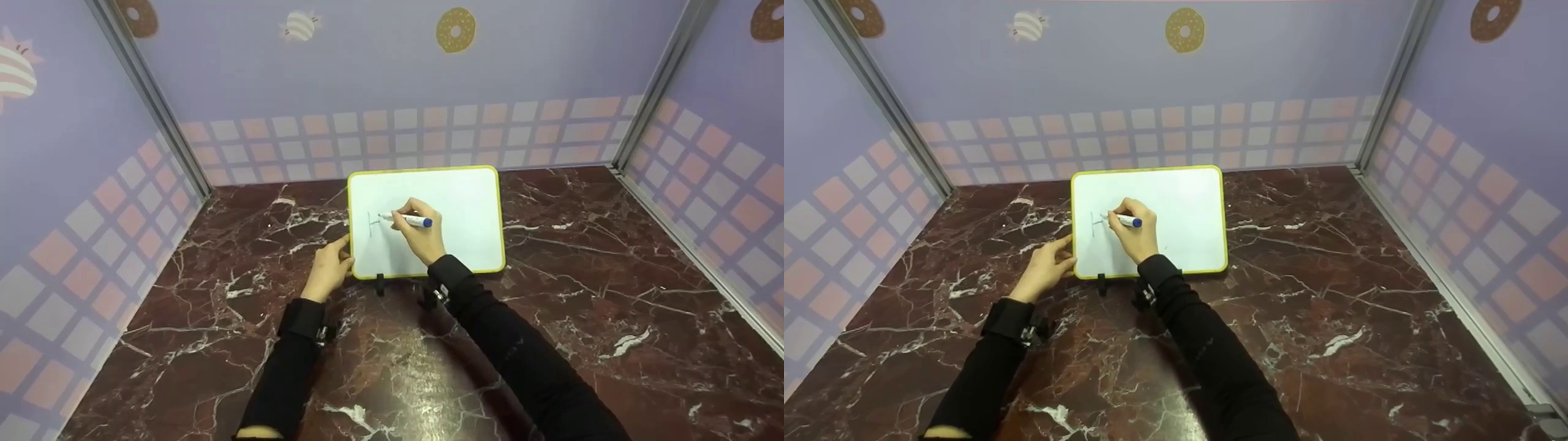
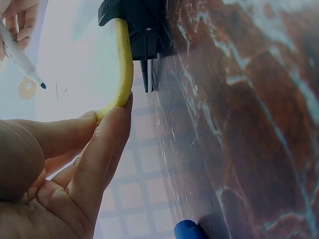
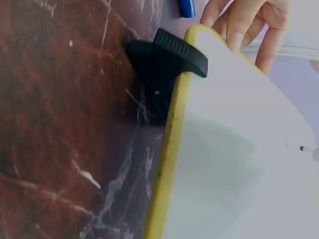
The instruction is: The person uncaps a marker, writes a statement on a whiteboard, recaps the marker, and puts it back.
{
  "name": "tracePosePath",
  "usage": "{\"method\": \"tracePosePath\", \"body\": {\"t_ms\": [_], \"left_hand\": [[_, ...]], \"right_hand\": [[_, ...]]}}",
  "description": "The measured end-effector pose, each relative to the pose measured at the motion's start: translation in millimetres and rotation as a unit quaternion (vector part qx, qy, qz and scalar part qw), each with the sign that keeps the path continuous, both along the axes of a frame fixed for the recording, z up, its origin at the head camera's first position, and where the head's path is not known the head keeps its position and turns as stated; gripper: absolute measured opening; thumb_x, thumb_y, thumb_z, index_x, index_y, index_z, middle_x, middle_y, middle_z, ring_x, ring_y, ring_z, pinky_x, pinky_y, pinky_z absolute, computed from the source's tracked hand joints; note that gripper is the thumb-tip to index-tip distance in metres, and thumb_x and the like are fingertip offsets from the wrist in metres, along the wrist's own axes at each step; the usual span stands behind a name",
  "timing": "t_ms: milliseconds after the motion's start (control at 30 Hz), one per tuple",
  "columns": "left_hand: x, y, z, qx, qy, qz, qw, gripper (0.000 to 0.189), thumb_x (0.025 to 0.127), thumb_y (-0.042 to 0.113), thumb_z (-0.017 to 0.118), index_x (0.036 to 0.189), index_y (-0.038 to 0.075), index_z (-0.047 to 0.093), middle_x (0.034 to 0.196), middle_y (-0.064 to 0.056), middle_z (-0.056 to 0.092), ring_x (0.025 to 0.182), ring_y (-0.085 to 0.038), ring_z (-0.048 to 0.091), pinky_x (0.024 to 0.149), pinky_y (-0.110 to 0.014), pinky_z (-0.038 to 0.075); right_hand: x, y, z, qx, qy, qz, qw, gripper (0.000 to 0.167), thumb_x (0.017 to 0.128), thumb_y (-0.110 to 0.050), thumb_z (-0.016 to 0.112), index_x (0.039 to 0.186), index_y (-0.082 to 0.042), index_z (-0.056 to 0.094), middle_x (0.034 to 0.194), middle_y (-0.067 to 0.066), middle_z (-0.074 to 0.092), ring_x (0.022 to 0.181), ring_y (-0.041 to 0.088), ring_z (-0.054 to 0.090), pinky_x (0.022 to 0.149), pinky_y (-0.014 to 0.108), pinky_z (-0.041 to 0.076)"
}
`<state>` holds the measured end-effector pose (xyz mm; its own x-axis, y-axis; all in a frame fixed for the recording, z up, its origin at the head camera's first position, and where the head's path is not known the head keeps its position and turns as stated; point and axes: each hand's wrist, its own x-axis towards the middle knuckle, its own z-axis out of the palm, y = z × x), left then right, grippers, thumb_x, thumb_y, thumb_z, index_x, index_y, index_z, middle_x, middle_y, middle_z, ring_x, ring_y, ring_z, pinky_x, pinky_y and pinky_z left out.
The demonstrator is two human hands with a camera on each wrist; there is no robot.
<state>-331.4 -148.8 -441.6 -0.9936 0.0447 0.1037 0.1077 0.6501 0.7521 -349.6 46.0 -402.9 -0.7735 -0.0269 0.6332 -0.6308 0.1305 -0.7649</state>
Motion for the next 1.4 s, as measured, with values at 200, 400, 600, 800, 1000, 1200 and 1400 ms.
{"method": "tracePosePath", "body": {"t_ms": [200,400,600,800,1000,1200,1400], "left_hand": [[-1.1,0.9,0.8,-0.004,0.006,-0.002,1.0000,0.056,0.096,-0.002,0.059,0.150,0.006,0.043,0.105,-0.023,0.070,0.092,-0.030,0.071,0.078,-0.034,0.063],[-1.5,0.0,1.2,0.003,0.003,-0.003,1.0000,0.056,0.096,-0.002,0.059,0.150,0.005,0.042,0.105,-0.023,0.070,0.094,-0.031,0.071,0.078,-0.034,0.063],[-1.5,-1.8,-0.5,0.010,0.012,-0.009,0.9998,0.056,0.096,-0.004,0.058,0.149,0.003,0.042,0.108,-0.026,0.069,0.096,-0.033,0.071,0.078,-0.034,0.063],[-2.7,-1.5,-0.9,0.005,0.018,-0.004,0.9998,0.056,0.095,-0.004,0.059,0.149,0.003,0.044,0.106,-0.026,0.070,0.094,-0.033,0.072,0.076,-0.033,0.063],[-1.8,-1.2,-2.0,0.005,0.004,0.002,1.0000,0.056,0.096,-0.003,0.059,0.150,0.006,0.043,0.106,-0.024,0.070,0.093,-0.031,0.071,0.078,-0.034,0.063],[-2.5,-0.8,-1.6,0.008,0.008,0.004,0.9999,0.056,0.095,-0.003,0.059,0.149,0.005,0.044,0.106,-0.024,0.070,0.093,-0.031,0.071,0.077,-0.034,0.063],[-2.7,0.0,-1.7,0.004,0.002,0.001,1.0000,0.056,0.096,-0.002,0.059,0.149,0.006,0.044,0.105,-0.023,0.070,0.091,-0.030,0.071,0.077,-0.034,0.063]], "right_hand": [[-4.1,-1.2,4.0,0.013,0.011,-0.012,0.9998,0.011,0.090,0.007,0.065,0.082,0.015,0.061,0.089,0.029,0.069,0.076,0.044,0.071,0.069,0.028,0.062],[-2.4,0.6,1.1,0.016,0.016,-0.009,0.9997,0.013,0.090,0.009,0.063,0.078,0.014,0.059,0.086,0.028,0.068,0.073,0.044,0.070,0.067,0.026,0.062],[3.3,4.4,-5.6,0.024,-0.003,0.010,0.9997,0.016,0.090,0.010,0.062,0.076,0.015,0.057,0.085,0.029,0.068,0.072,0.044,0.069,0.066,0.023,0.061],[3.0,7.5,-12.9,0.026,-0.023,0.032,0.9989,0.018,0.089,0.009,0.062,0.073,0.012,0.055,0.085,0.029,0.068,0.071,0.044,0.069,0.065,0.022,0.060],[6.7,10.6,-10.2,0.005,0.001,0.008,1.0000,0.016,0.089,0.011,0.061,0.073,0.013,0.057,0.081,0.030,0.068,0.068,0.044,0.068,0.063,0.021,0.059],[7.7,13.2,-8.2,0.002,-0.002,-0.007,1.0000,0.015,0.089,0.010,0.061,0.075,0.014,0.057,0.082,0.032,0.069,0.069,0.045,0.069,0.063,0.015,0.056],[6.9,14.3,-10.2,0.008,-0.014,-0.004,0.9999,0.016,0.090,0.009,0.061,0.076,0.015,0.058,0.083,0.032,0.069,0.071,0.046,0.069,0.064,0.014,0.055]]}}
